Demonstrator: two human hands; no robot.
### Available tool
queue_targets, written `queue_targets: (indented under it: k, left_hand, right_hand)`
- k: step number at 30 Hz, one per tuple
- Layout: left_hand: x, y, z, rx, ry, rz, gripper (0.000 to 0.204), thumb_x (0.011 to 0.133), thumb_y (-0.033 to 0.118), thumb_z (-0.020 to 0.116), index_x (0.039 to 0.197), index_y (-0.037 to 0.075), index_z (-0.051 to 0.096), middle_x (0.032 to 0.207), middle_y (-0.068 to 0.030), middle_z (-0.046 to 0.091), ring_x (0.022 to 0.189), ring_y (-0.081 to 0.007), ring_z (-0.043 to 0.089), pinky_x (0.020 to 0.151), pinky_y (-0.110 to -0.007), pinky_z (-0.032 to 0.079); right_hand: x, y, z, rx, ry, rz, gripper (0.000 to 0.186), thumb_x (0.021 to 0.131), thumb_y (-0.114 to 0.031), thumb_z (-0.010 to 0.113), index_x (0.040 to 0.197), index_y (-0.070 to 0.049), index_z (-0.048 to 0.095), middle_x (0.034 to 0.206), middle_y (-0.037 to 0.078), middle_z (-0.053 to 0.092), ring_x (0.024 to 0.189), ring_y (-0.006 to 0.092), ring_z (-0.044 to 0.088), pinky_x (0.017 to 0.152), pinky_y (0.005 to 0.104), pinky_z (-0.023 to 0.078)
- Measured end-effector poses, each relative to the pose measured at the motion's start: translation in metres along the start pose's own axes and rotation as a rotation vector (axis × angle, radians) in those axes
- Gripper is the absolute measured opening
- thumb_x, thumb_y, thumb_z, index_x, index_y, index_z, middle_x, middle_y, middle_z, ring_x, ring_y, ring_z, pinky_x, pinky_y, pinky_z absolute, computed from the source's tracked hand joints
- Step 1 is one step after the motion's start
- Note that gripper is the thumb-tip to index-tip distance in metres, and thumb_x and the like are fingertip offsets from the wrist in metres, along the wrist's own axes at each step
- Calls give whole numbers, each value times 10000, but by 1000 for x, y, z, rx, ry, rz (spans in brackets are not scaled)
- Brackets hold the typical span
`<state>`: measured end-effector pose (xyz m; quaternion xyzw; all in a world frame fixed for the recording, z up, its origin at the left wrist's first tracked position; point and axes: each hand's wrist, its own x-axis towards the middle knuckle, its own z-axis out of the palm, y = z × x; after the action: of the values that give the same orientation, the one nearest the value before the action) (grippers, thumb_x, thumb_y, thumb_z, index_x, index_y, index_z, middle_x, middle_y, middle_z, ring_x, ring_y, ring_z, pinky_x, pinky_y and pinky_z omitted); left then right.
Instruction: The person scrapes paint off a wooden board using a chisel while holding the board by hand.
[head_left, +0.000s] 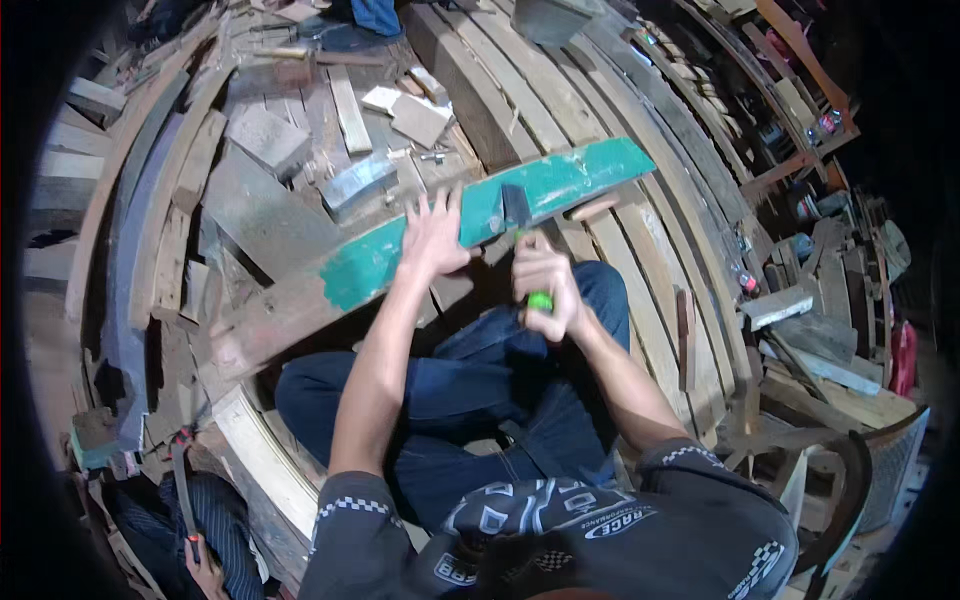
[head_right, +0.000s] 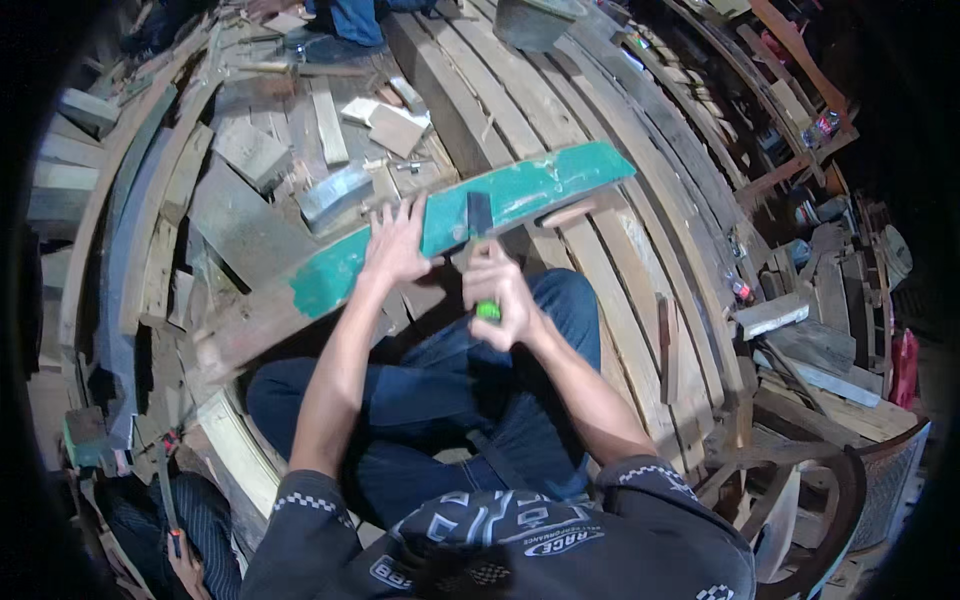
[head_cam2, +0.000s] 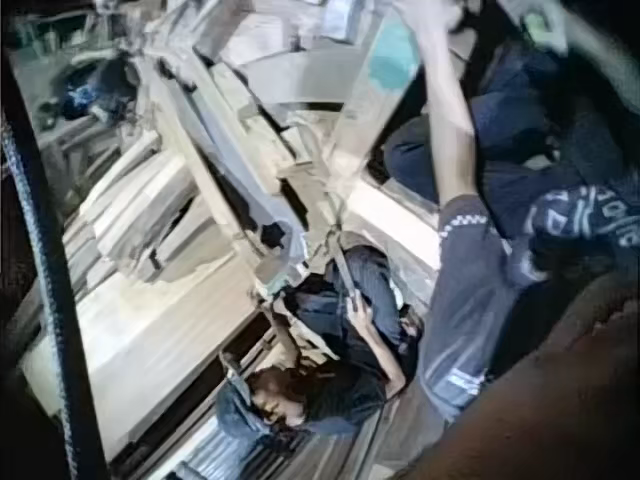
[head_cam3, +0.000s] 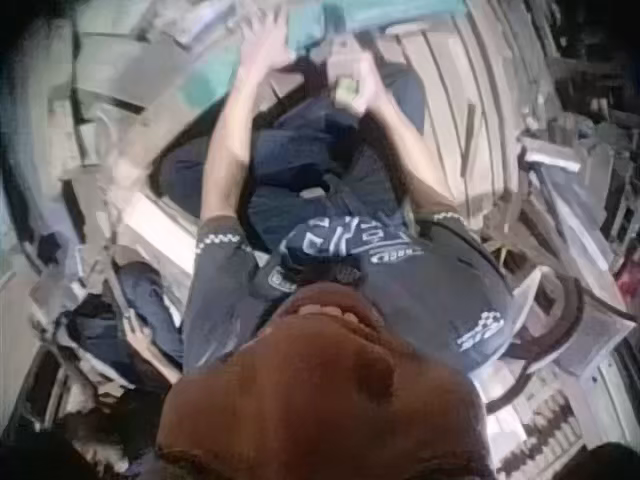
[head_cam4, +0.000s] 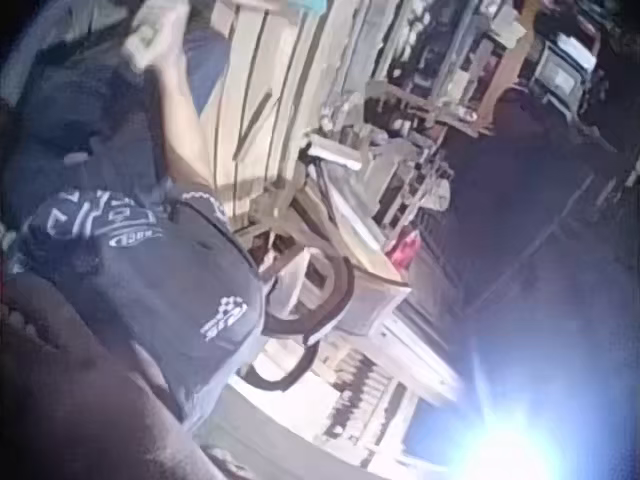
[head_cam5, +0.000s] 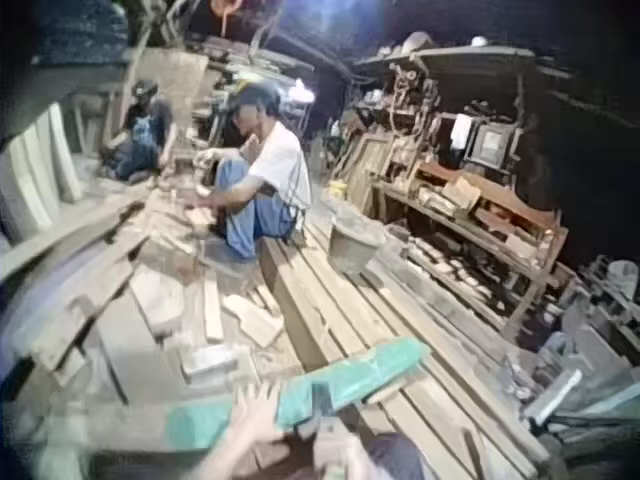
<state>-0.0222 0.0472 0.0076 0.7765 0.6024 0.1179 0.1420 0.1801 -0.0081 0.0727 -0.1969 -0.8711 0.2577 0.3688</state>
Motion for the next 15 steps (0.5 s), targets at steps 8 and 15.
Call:
queue_targets:
  k: [8,15]
  left_hand:
    - [7,7,-4,15,0,-4,1184,625,395,893,1567,52,262,1509,-213,418,1385,-465,394,1168,-632,268]
    - [7,3,-4,-37,-5,-2,1180,636,377,893,1573,65,246,1504,-212,424,1369,-471,402,1175,-666,214]
  right_hand:
    - [-1,11,-13,-43,13,93,259,468,-286,637,541,-68,516,583,79,495,601,271,515,790,389,419]
    - [1,-1,-11,45,21,30,276,422,-272,622,554,-52,517,556,83,462,574,282,493,775,385,406]
